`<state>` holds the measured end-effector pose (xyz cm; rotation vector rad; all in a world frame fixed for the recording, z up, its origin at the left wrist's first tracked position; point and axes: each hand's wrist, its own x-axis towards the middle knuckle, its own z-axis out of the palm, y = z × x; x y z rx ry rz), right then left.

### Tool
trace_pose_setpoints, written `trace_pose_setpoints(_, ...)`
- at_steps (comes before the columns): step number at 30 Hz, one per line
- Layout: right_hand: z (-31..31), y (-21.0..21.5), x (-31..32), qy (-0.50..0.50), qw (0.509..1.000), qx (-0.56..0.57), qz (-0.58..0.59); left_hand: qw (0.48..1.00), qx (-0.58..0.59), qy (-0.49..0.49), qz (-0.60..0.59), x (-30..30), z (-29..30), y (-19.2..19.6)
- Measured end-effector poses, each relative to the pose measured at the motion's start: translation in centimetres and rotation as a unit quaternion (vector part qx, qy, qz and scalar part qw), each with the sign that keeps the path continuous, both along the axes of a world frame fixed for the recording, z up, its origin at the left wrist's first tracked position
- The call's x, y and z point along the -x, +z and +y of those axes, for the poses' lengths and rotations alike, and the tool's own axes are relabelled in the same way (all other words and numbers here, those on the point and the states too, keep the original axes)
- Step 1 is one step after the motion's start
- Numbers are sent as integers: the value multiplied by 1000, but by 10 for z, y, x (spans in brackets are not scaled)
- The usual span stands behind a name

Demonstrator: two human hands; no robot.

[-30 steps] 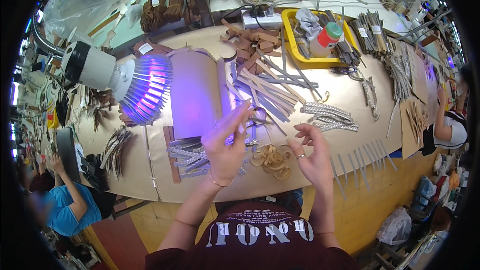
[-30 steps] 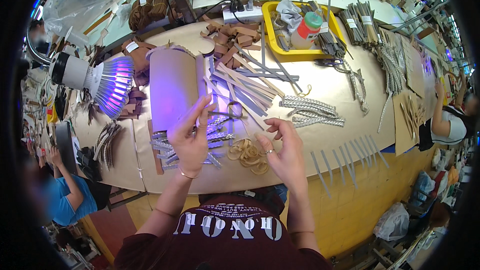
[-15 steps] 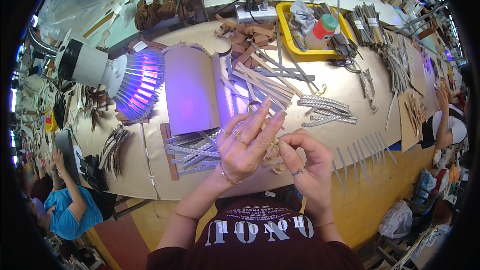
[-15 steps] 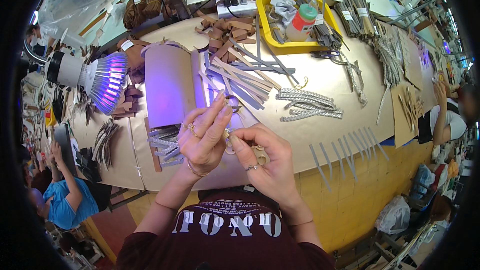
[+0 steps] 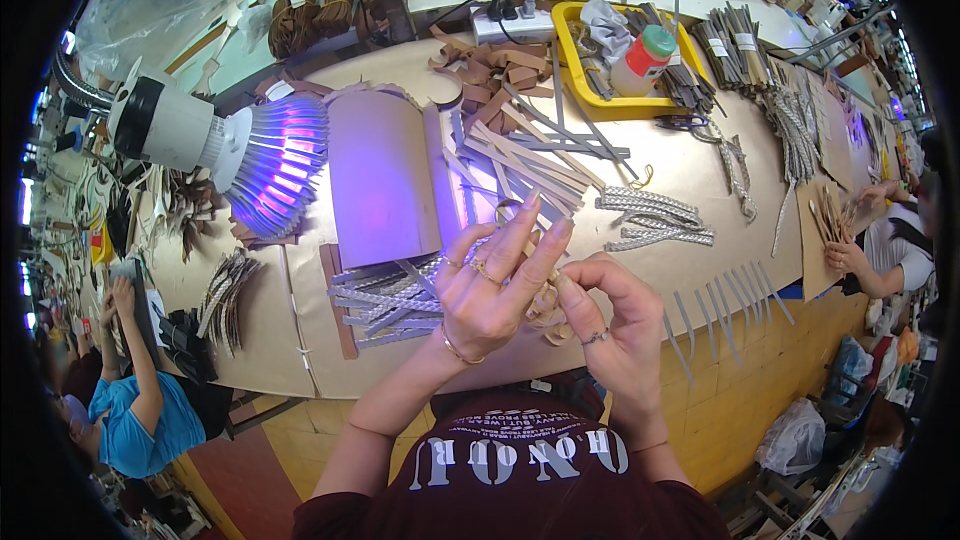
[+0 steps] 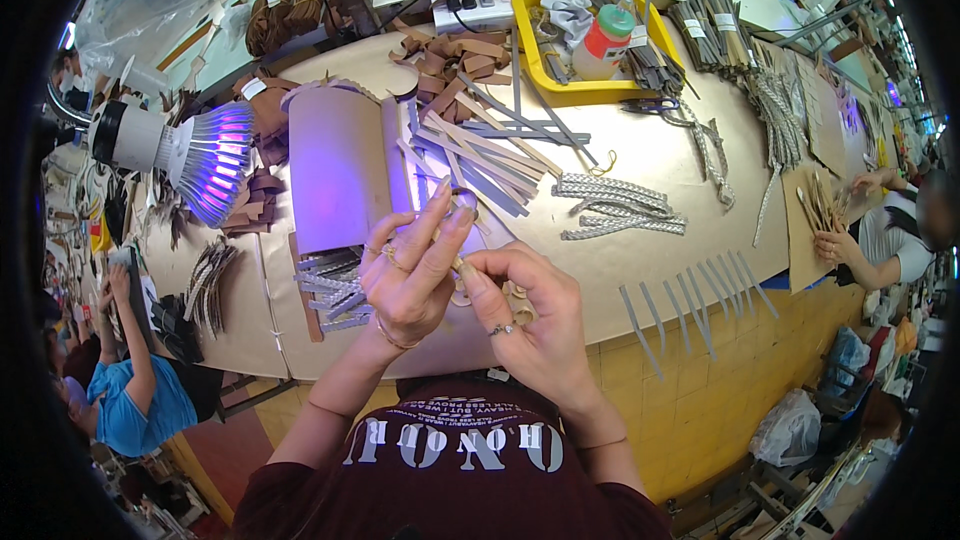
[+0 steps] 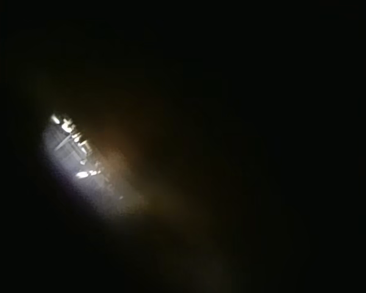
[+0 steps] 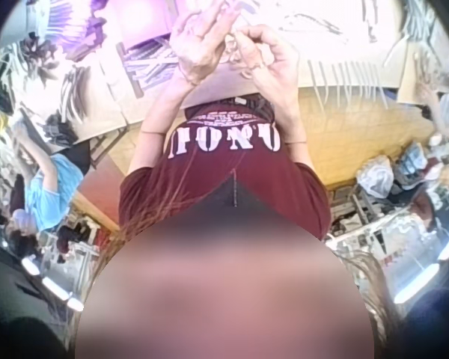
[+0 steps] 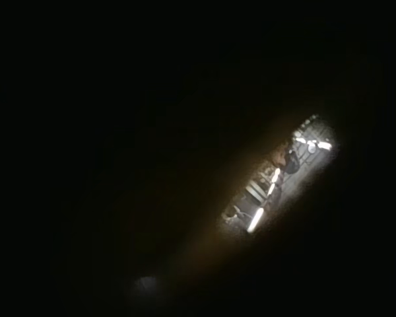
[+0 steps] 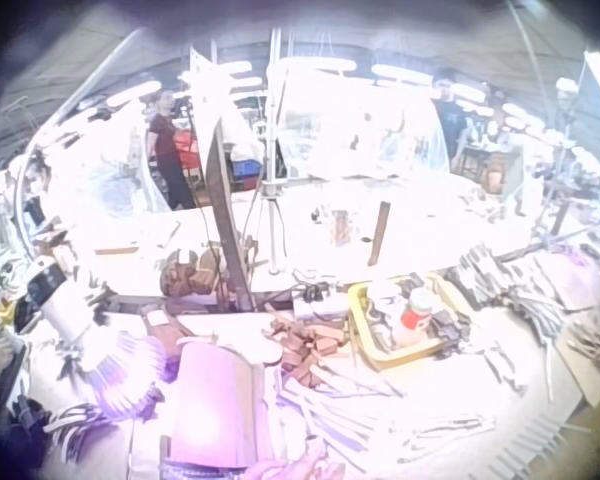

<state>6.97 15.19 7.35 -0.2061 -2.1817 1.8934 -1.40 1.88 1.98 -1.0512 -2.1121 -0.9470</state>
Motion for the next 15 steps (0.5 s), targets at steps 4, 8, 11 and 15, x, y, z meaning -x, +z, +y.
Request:
trace_pose_setpoints(4, -1, -2, 1, -8, 1000, -14, 4, 1000, 19, 1, -12, 0, 1, 3)
trace_pose_setpoints(8, 0, -3, 1, -34, 999, -19, -5, 998, 11, 17, -51, -3, 5, 11)
trace_pose_setpoints(11, 4, -5, 3, -66, 994, -86, 13, 996, -30, 18, -79, -9, 4, 19)
trace_pose_setpoints(15, 6, -5, 5, -78, 972, -217, 54, 989, -77, -68, -104, -8, 0, 24)
